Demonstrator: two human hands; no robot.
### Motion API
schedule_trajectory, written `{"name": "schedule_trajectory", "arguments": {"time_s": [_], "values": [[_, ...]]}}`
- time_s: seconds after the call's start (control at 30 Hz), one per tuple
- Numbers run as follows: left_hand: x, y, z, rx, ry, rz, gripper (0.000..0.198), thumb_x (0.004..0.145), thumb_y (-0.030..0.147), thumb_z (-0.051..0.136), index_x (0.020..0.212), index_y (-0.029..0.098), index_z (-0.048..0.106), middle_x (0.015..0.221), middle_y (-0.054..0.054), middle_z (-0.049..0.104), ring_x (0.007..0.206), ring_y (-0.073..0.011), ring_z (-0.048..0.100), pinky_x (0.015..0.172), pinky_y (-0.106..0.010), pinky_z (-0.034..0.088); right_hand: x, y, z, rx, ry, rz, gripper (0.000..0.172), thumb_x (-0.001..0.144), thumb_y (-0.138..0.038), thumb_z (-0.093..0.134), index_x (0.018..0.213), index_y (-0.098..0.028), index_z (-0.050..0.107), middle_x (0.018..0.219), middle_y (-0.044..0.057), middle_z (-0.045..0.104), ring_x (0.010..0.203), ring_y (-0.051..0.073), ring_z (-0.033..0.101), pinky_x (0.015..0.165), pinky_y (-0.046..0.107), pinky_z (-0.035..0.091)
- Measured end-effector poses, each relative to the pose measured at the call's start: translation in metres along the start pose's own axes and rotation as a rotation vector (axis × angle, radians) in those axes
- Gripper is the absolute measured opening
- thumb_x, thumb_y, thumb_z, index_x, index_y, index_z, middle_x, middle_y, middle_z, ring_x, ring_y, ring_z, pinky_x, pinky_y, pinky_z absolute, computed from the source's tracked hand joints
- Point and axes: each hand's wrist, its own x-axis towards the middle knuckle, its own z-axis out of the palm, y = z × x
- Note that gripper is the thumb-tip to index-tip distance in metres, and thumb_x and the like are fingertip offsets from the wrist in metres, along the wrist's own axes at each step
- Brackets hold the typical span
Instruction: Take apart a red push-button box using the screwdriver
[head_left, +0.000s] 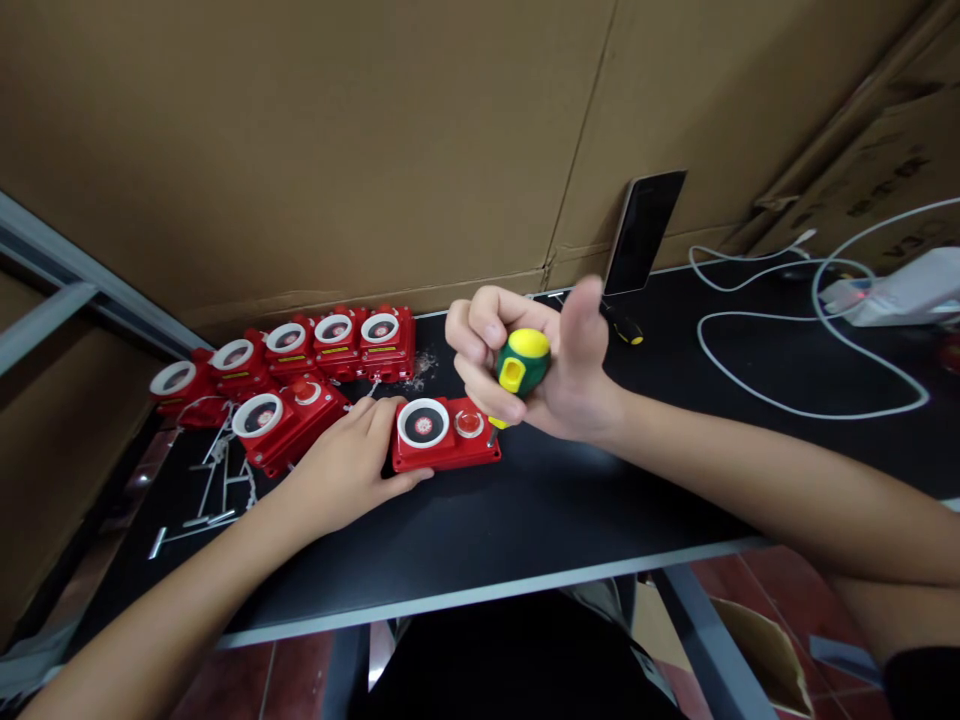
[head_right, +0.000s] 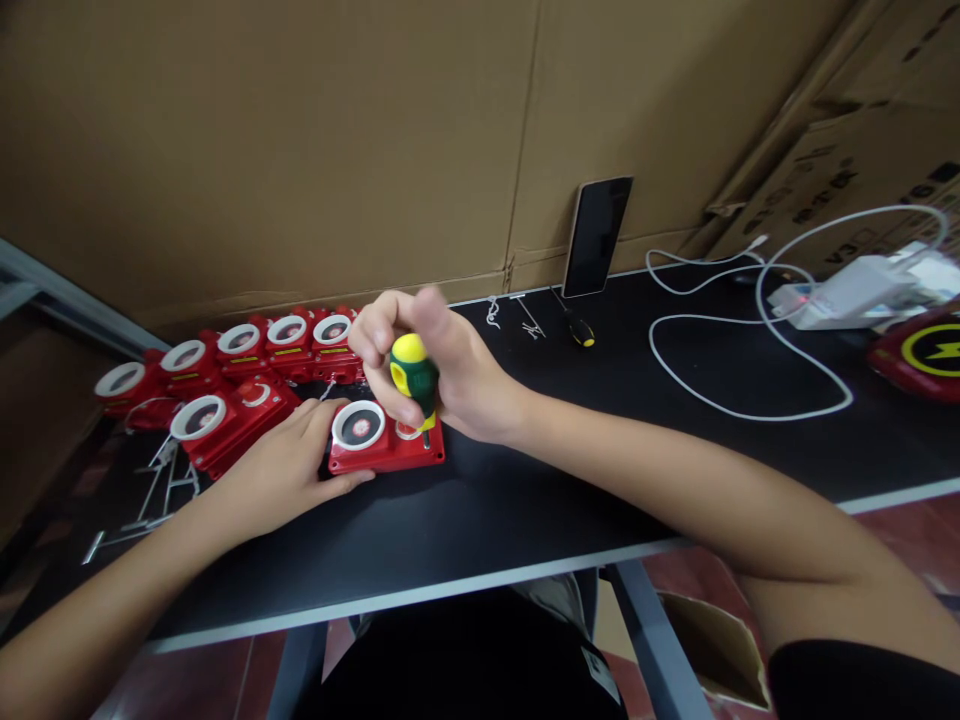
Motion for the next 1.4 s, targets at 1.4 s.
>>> {"name": "schedule_trajectory", "arguments": {"time_s": [1.4], "values": [[0.000, -0.001, 0.000, 0.012, -0.014, 0.008, 0.068, 0.102, 0.065, 0.079, 0.149, 0.019, 0.059, 0.142, -0.021, 0.077, 0.134, -0.0462, 0.074, 0.115, -0.062, 0.064, -0.001, 0.010, 0.001, -0.030, 0.001, 0.120, 0.068, 0.104, -0.089, 0.073, 0.103, -0.023, 0.058, 0.071, -0.007, 0.063, 0.047, 0.009, 0.050, 0.047, 0.023, 0.043]]}}
